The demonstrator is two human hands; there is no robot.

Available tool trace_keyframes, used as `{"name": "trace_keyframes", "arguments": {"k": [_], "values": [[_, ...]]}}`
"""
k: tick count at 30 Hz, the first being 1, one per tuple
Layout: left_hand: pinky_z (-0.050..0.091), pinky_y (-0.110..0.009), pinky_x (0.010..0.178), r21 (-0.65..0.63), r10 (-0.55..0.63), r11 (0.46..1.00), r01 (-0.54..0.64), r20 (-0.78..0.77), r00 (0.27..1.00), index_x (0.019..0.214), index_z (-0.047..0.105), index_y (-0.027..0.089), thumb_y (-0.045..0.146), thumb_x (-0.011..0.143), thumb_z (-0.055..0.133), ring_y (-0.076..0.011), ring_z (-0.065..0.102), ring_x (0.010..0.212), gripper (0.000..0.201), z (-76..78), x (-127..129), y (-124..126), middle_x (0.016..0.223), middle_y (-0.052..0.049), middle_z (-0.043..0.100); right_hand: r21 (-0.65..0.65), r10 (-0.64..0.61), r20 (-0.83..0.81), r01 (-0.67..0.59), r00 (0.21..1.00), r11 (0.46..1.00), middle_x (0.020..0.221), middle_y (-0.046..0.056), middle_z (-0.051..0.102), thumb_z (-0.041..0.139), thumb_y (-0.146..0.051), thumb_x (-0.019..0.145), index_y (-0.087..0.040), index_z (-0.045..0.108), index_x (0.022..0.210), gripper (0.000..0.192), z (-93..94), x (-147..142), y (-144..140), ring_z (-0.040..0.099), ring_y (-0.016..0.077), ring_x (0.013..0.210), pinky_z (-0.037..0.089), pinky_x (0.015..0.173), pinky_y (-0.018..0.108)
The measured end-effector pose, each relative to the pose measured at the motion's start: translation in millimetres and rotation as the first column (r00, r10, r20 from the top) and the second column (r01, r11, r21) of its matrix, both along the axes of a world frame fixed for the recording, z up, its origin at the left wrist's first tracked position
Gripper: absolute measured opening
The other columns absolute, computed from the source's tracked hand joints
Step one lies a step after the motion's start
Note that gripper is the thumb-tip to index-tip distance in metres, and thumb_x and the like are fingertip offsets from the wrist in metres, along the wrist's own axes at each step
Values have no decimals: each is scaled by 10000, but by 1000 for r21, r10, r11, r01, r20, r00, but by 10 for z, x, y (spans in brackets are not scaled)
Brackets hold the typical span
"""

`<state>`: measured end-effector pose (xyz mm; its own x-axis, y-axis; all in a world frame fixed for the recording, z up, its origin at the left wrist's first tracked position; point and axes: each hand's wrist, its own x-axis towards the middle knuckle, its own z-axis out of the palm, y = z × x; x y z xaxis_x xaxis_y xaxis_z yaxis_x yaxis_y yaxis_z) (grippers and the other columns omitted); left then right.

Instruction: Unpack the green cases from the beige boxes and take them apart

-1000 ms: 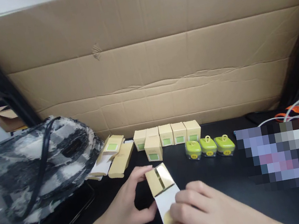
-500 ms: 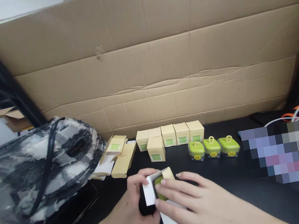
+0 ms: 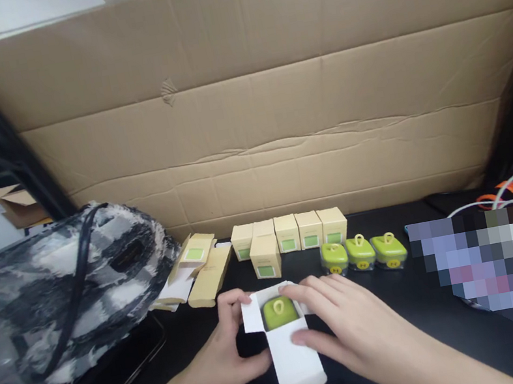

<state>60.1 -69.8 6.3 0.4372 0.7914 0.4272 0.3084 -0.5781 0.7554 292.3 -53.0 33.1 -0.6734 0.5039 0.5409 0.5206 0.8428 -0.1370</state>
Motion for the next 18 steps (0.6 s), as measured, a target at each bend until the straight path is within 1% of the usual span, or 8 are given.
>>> {"name": "trace_keyframes", "arguments": {"k": [3, 5, 7, 9, 11, 13, 15, 18], "values": [[492, -292, 714, -1, -18, 1000, 18, 12, 1000, 1040, 280, 268, 130, 691, 624, -145, 597, 783, 510, 88, -22, -24, 892, 21, 582, -238, 30, -72, -46, 997, 970, 1155, 55, 575, 575, -308, 881, -284, 393, 1289, 447, 19, 16, -18, 612, 176, 944, 526, 829, 326], [459, -247, 628, -51, -43, 998, 43, 15, 999, 1044, 309, 262, 133, 637, 649, -127, 553, 704, 546, 145, -34, -37, 856, 29, 574, -400, 37, -159, -99, 987, 911, 1179, 61, 539, 562, -298, 877, -285, 392, 1305, 460, 19, 7, -32, 605, 151, 913, 523, 838, 303], [397, -206, 543, -177, -47, 983, 52, 36, 998, 1040, 334, 249, 188, 632, 667, -102, 498, 619, 530, 173, -36, -37, 791, 39, 554, -550, 29, -243, -163, 970, 819, 1176, 67, 547, 512, -342, 893, -273, 426, 1306, 427, -6, -17, -46, 604, 150, 881, 524, 831, 310], [330, -180, 489, -340, -29, 938, 61, 96, 995, 1029, 351, 224, 297, 662, 666, -80, 450, 546, 489, 174, -24, -25, 702, 53, 528, -719, 7, -305, -235, 952, 654, 1131, 70, 595, 476, -449, 890, -249, 504, 1261, 422, -45, -54, -60, 610, 172, 857, 530, 798, 326], [303, -165, 457, -508, 29, 859, 59, 162, 986, 997, 374, 202, 405, 694, 641, -72, 440, 502, 452, 166, -4, -10, 626, 61, 509, -868, -103, -334, -263, 937, 420, 1043, 70, 645, 453, -552, 870, -215, 586, 1181, 478, -79, -94, -73, 619, 189, 827, 524, 779, 332], [350, -164, 418, -649, 106, 759, 56, 208, 972, 961, 399, 199, 483, 714, 614, -93, 488, 496, 434, 168, 17, -2, 620, 46, 526, -938, -249, -327, -281, 911, 202, 931, 62, 671, 455, -592, 856, -186, 636, 1111, 512, -95, -130, -81, 623, 198, 816, 506, 779, 325], [414, -189, 362, -735, 161, 675, 64, 231, 960, 935, 423, 205, 533, 714, 605, -129, 542, 507, 435, 178, 33, -4, 658, 30, 544, -932, -327, -360, -355, 874, 77, 875, 53, 678, 473, -575, 862, -175, 644, 1100, 495, -97, -158, -79, 622, 195, 809, 491, 753, 310], [443, -208, 315, -764, 185, 640, 86, 261, 947, 916, 446, 208, 565, 685, 636, -142, 564, 487, 466, 185, 49, -21, 679, 24, 555, -887, -348, -427, -461, 835, -18, 898, 48, 693, 527, -561, 845, -190, 622, 1135, 481, -99, -173, -69, 621, 186, 823, 479, 683, 278]]}}
